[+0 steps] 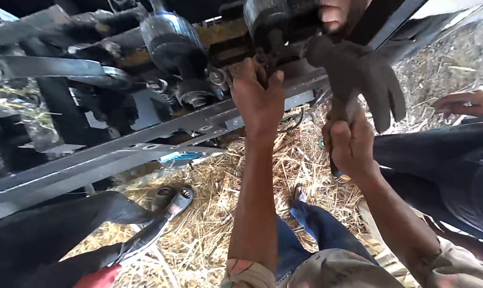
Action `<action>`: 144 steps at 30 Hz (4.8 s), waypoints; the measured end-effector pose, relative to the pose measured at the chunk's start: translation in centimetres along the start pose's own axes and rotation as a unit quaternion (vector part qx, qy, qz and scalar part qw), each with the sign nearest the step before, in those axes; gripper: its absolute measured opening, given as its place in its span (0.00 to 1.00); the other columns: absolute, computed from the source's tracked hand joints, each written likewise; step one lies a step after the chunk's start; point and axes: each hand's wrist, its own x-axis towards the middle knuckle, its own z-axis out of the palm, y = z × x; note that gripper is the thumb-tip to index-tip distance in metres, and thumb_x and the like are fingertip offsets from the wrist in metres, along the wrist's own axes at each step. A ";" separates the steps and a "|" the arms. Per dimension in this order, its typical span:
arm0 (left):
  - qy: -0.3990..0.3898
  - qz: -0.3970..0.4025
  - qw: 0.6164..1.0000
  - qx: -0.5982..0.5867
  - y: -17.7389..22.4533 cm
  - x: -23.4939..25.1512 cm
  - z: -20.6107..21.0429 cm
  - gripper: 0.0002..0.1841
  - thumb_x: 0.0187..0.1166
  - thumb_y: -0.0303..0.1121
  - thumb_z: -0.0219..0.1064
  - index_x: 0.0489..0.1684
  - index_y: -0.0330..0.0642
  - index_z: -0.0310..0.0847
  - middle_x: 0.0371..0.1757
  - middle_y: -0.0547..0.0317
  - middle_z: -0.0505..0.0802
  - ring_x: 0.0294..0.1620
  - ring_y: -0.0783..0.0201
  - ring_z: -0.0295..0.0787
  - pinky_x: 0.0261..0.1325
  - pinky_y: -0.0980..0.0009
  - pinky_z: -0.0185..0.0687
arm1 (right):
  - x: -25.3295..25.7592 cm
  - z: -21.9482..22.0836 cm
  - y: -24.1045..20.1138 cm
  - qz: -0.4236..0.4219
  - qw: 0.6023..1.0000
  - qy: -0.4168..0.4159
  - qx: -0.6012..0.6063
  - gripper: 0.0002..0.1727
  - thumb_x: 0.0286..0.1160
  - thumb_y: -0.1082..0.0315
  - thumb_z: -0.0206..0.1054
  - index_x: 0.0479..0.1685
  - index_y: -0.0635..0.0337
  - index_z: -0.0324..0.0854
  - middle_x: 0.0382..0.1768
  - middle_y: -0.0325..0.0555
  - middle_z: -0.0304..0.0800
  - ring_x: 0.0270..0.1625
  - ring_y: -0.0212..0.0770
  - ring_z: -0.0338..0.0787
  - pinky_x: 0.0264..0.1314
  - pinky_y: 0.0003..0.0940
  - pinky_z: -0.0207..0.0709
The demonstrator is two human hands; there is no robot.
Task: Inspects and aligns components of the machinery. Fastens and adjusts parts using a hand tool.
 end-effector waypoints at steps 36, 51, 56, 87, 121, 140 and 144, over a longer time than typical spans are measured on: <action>-0.037 -0.004 0.999 0.033 -0.2 0.9 -1.0 0.15 0.75 0.40 0.74 0.30 0.39 0.77 0.24 0.60 0.78 0.26 0.63 0.74 0.35 0.59 0.74 | 1.7 0.3 -0.1 0.078 0.995 -0.058 -0.037 0.30 0.92 0.43 0.45 0.54 0.64 0.77 0.19 0.42 0.79 0.16 0.39 0.80 0.17 0.44 0.78; -0.070 -0.041 0.996 0.046 0.4 1.0 -1.7 0.15 0.73 0.40 0.76 0.33 0.37 0.81 0.28 0.55 0.83 0.30 0.58 0.80 0.38 0.54 0.77 | 2.6 0.2 -0.5 0.091 0.994 -0.053 -0.012 0.30 0.93 0.41 0.43 0.49 0.61 0.75 0.18 0.40 0.77 0.14 0.37 0.79 0.13 0.41 0.78; -0.084 -0.042 0.994 0.050 0.8 0.6 -1.7 0.16 0.74 0.41 0.75 0.38 0.35 0.84 0.30 0.52 0.86 0.33 0.54 0.84 0.42 0.49 0.81 | 2.4 -1.0 -1.8 0.181 0.977 -0.108 -0.010 0.32 0.90 0.36 0.41 0.53 0.56 0.75 0.15 0.43 0.75 0.09 0.42 0.75 0.08 0.43 0.73; -0.175 -0.126 0.972 0.095 -1.6 -6.1 -8.9 0.19 0.80 0.43 0.71 0.59 0.38 0.83 0.40 0.54 0.95 0.34 0.57 0.93 0.39 0.51 0.89 | 3.5 -1.2 -2.9 0.207 0.972 -0.099 -0.043 0.30 0.91 0.43 0.45 0.52 0.64 0.79 0.19 0.41 0.79 0.17 0.36 0.81 0.21 0.41 0.81; -0.354 -0.156 0.920 0.058 -8.3 -4.7 -18.0 0.12 0.76 0.39 0.72 0.48 0.42 0.87 0.30 0.66 0.92 0.21 0.73 0.84 0.26 0.70 0.83 | 2.0 10.4 -4.4 0.274 0.951 0.141 0.018 0.41 0.85 0.29 0.44 0.39 0.64 0.78 0.19 0.34 0.79 0.18 0.28 0.80 0.22 0.32 0.81; -0.343 -0.098 0.932 0.063 -7.4 -3.8 -23.0 0.14 0.78 0.40 0.71 0.50 0.40 0.87 0.35 0.63 0.94 0.26 0.71 0.88 0.31 0.69 0.87 | 2.4 8.7 -5.9 0.359 0.920 0.151 0.052 0.34 0.89 0.39 0.45 0.40 0.66 0.77 0.18 0.37 0.80 0.17 0.33 0.82 0.24 0.35 0.84; -0.342 -0.107 0.931 0.073 -7.1 -3.5 -24.0 0.13 0.78 0.40 0.71 0.51 0.41 0.86 0.34 0.64 0.94 0.25 0.72 0.87 0.30 0.69 0.86 | 2.2 8.6 -5.7 0.325 0.933 0.151 0.041 0.37 0.88 0.35 0.44 0.37 0.65 0.77 0.18 0.37 0.81 0.17 0.33 0.82 0.23 0.35 0.84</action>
